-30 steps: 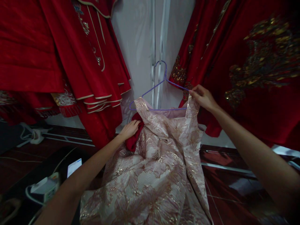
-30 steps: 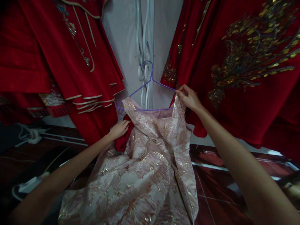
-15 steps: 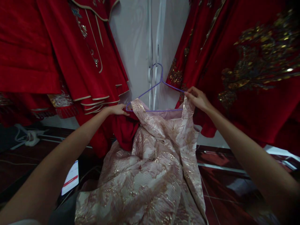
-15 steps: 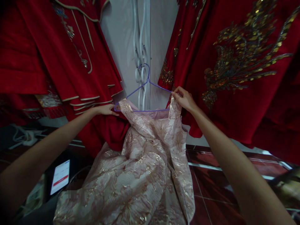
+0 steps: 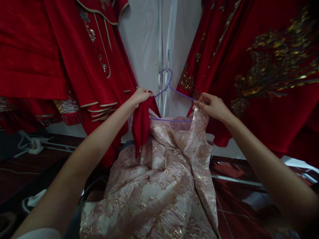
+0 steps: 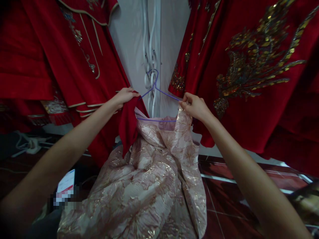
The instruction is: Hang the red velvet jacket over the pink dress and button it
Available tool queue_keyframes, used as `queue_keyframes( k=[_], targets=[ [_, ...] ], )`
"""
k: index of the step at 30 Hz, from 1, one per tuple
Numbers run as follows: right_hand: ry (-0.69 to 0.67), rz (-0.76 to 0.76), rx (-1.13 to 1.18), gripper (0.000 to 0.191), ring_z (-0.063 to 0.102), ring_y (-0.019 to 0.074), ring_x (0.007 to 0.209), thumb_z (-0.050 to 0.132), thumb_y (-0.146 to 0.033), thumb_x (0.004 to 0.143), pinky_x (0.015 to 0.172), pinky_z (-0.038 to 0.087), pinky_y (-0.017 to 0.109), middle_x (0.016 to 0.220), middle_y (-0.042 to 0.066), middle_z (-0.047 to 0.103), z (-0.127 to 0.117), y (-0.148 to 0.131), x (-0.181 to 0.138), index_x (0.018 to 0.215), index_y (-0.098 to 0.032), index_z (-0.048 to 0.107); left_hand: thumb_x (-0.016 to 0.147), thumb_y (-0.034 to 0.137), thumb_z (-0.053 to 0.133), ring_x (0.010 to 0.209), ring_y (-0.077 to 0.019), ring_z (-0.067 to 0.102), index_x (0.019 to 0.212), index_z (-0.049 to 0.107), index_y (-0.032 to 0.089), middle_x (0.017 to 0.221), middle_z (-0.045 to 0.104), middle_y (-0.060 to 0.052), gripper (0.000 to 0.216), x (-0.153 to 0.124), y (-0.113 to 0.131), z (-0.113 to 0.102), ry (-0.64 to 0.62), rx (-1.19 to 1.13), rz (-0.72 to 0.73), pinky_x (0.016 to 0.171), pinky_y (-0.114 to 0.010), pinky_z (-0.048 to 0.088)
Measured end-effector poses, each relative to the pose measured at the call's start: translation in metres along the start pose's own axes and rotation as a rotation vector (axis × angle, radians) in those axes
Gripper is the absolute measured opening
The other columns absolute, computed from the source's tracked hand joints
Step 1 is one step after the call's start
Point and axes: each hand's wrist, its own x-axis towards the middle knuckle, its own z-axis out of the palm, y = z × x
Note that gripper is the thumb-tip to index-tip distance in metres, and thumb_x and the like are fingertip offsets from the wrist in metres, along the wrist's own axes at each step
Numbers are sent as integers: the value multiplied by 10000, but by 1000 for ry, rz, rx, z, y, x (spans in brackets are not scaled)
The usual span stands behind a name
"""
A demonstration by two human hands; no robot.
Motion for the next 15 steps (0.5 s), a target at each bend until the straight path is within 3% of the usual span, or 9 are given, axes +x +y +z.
queue_keyframes(
  k=[3,6,9,13,15],
  targets=[
    [-31,27,108,411,512,144,526,518,-609,757,500,385,277,574,10,576,2,10,8,637,-218,480,804,404,536,664,-132,556,771,550,147,694,568,-11,260,4,20,27,104,-162,223,627,-260,434],
    [-139,142,128,508,512,158,500,450,-684,757,482,398,298,510,18,534,5,26,29,567,-215,504,832,407,493,749,-140,563,783,553,145,749,582,-20,273,14,21,40,134,-125,285,706,-263,440],
    [-421,273,108,491,556,194,529,532,-687,704,520,457,353,539,48,580,12,30,59,567,-219,586,804,366,531,761,-160,564,732,569,144,703,592,-30,236,26,7,40,87,45,248,732,-266,434],
    [-777,241,279,407,627,216,695,580,-629,712,661,530,389,723,78,673,36,11,90,718,-231,665,806,349,494,698,-193,573,604,549,150,528,529,-31,289,31,-10,32,-25,212,132,683,-278,439],
    [-956,243,391,373,636,216,831,602,-579,720,753,535,378,865,79,691,52,0,97,807,-223,674,821,360,462,693,-211,585,573,537,152,488,509,-37,332,32,-12,28,-44,180,159,671,-293,443]
  ],
)
